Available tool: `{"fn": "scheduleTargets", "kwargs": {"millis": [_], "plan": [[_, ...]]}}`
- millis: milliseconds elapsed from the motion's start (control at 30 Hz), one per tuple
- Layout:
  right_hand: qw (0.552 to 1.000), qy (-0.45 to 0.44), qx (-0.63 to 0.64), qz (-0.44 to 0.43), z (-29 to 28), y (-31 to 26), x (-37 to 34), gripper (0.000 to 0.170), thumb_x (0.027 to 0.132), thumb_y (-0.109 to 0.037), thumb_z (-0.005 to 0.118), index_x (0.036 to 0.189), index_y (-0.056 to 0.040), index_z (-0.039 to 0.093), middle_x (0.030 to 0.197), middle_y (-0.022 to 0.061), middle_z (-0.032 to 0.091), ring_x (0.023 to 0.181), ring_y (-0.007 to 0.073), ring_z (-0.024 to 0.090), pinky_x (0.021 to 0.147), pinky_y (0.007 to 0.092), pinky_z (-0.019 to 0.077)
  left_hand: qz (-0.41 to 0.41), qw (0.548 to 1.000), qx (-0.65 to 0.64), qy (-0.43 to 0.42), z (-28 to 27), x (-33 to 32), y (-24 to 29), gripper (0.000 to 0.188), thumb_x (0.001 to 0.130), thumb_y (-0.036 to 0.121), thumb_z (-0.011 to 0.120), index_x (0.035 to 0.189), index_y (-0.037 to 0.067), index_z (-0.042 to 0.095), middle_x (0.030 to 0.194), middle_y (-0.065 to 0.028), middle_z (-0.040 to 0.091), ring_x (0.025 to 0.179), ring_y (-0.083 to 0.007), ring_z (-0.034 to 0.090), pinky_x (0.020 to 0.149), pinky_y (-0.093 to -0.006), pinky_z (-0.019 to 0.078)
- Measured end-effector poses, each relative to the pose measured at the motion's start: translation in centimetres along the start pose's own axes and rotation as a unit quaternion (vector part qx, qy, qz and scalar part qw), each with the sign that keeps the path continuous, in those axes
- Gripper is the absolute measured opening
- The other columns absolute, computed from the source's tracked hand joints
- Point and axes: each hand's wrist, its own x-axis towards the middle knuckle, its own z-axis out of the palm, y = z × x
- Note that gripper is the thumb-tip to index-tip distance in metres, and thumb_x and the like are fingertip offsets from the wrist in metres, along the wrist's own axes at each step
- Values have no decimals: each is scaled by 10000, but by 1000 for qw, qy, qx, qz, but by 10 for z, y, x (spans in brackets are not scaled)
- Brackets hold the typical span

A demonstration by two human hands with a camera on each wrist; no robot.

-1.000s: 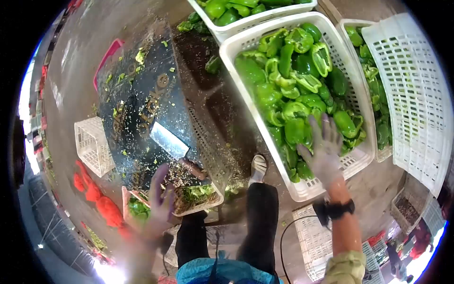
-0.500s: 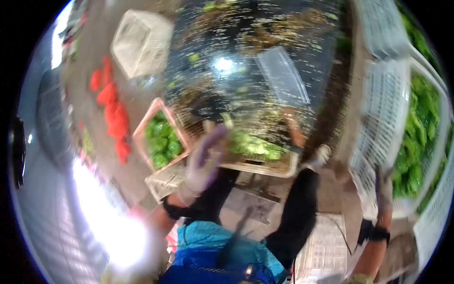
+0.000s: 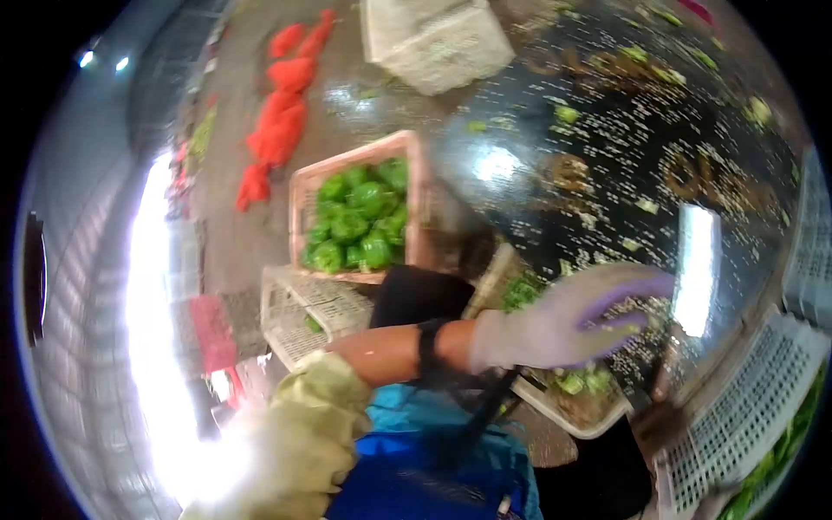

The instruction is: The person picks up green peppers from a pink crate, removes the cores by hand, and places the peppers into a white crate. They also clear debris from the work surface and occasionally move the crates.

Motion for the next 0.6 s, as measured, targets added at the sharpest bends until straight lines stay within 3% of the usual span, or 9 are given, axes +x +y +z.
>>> {"fn": "scheduleTargets", "kwargs": {"millis": [200, 233, 300, 333, 367, 467, 533, 567, 600], "plan": [[996, 53, 69, -25, -8, -67, -33, 611, 927, -137, 486, 1447, -27, 184, 1407, 192, 367, 1248, 297, 418, 1031, 339, 322, 43, 996, -76, 12, -42, -39, 30, 410, 866, 68, 536, 1268, 12, 478, 1218, -148, 551, 1114, -238, 542, 960, -352, 427], [994, 56, 87, -34, -11, -77, -41, 609, 926, -143, 488, 1445, -27, 190, 1404, 192, 370, 1245, 297, 419, 1030, 341, 324, 45, 989, -136, 19, -52, -56, 37, 413, 892, 55, 513, 1296, 5, 449, 1237, -135, 546, 1113, -207, 540, 943, -338, 432], [991, 47, 122, -43, -19, -93, -60, 606, 926, -155, 494, 1441, -28, 201, 1398, 192, 376, 1241, 298, 422, 1026, 344, 327, -59, 960, -273, 10, -69, -94, 65, 418, 912, 41, 500, 1321, 2, 423, 1260, -99, 538, 1118, -154, 522, 957, -309, 422], [987, 52, 146, -52, -20, -102, -66, 604, 925, -161, 497, 1438, -28, 207, 1395, 193, 379, 1239, 298, 424, 1024, 345, 329, -14, 953, -301, 29, -79, -109, 61, 424, 915, 43, 503, 1328, 6, 416, 1260, -90, 539, 1112, -142, 520, 963, -301, 419], [983, 52, 166, -64, -24, -111, -75, 603, 925, -167, 499, 1436, -28, 212, 1392, 193, 382, 1236, 298, 426, 1023, 347, 331, 67, 978, -193, 39, -100, -128, 73, 410, 917, 52, 523, 1316, 12, 440, 1240, -84, 550, 1096, -132, 522, 956, -291, 422], [974, 41, 201, -93, -53, -136, -94, 599, 924, -185, 507, 1430, -29, 229, 1383, 193, 390, 1229, 299, 430, 1017, 352, 336, 26, 994, -79, 78, -173, -197, 93, 379, 944, 167, 515, 1281, -3, 484, 1273, -92, 540, 1123, -145, 514, 966, -285, 411], [966, 43, 232, -106, -72, -149, -105, 596, 923, -198, 513, 1426, -30, 241, 1377, 194, 396, 1225, 299, 434, 1014, 355, 340, -33, 988, 3, 151, -217, -247, 83, 444, 932, 201, 541, 1320, 3, 453, 1278, -95, 536, 1141, -146, 503, 974, -286, 399], [960, 42, 250, -115, -80, -154, -107, 595, 922, -204, 516, 1424, -30, 246, 1374, 194, 399, 1223, 300, 435, 1012, 356, 341, -84, 977, -46, 191, -238, -273, 72, 470, 914, 215, 572, 1320, 9, 457, 1286, -104, 533, 1142, -157, 508, 963, -286, 403], [955, 41, 267, -121, -90, -160, -108, 594, 922, -210, 518, 1422, -30, 252, 1371, 194, 402, 1220, 300, 437, 1010, 358, 343, -151, 951, 79, 259, -255, -301, 60, 470, 881, 230, 612, 1285, 23, 491, 1235, -132, 564, 1131, -198, 536, 968, -314, 419]]}}
